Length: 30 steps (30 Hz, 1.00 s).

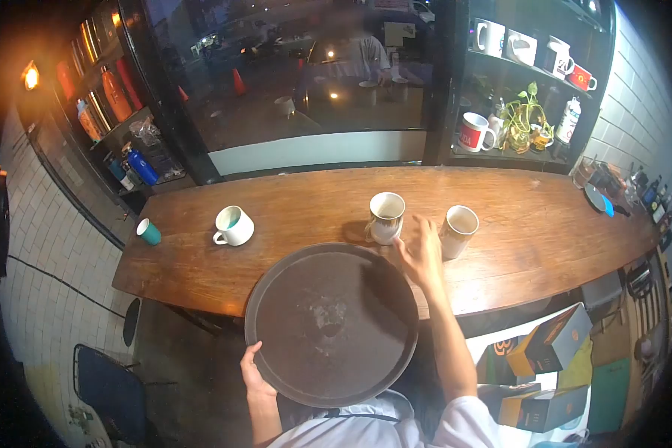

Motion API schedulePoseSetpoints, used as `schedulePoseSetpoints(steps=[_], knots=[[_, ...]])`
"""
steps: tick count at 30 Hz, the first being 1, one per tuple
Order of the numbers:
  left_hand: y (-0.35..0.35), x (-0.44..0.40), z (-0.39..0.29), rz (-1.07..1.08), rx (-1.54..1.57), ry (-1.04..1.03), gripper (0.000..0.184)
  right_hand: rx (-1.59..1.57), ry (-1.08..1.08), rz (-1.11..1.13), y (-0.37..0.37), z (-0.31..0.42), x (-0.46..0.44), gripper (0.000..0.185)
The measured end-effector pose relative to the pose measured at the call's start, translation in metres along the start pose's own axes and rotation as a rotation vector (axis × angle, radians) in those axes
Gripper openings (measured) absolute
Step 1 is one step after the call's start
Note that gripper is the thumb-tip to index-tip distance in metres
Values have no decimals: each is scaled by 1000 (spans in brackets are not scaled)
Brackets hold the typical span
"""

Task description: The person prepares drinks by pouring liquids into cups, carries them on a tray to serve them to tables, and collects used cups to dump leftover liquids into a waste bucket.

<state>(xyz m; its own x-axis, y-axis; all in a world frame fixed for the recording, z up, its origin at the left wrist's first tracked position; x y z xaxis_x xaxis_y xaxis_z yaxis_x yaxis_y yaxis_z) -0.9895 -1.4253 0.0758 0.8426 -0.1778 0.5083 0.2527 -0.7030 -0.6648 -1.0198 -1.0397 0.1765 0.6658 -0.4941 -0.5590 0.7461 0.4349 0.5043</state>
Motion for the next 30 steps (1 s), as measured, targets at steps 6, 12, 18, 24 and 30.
schedulePoseSetpoints(steps=[6,12,18,24,30], knots=[[-8,0,6,57,67,57,46,-61,-316,-135,44,-14,40,23],[-25,6,10,154,79,81,51,-104,-291,-161,22,-73,42,39],[-20,4,18,158,54,107,52,-766,-568,-14,3,-63,35,27],[-20,2,24,177,18,131,52,-503,-575,-93,19,-69,44,14],[-10,3,25,67,-159,44,56,-531,-560,-218,53,-57,60,22]])
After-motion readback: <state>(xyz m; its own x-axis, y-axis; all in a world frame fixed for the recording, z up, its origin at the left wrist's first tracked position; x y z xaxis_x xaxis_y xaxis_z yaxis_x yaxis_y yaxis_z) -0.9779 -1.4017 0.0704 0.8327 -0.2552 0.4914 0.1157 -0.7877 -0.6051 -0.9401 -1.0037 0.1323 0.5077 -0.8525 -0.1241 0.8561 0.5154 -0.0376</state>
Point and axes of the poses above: each hand's wrist, its own x-axis away from the middle knuckle, its own y-axis out of the back of the hand, z = x × y, the point moved 5 cm from there along -x, towards the middle knuckle, and after that the axes turned 1 degree about -y, right-handed, at the moved point
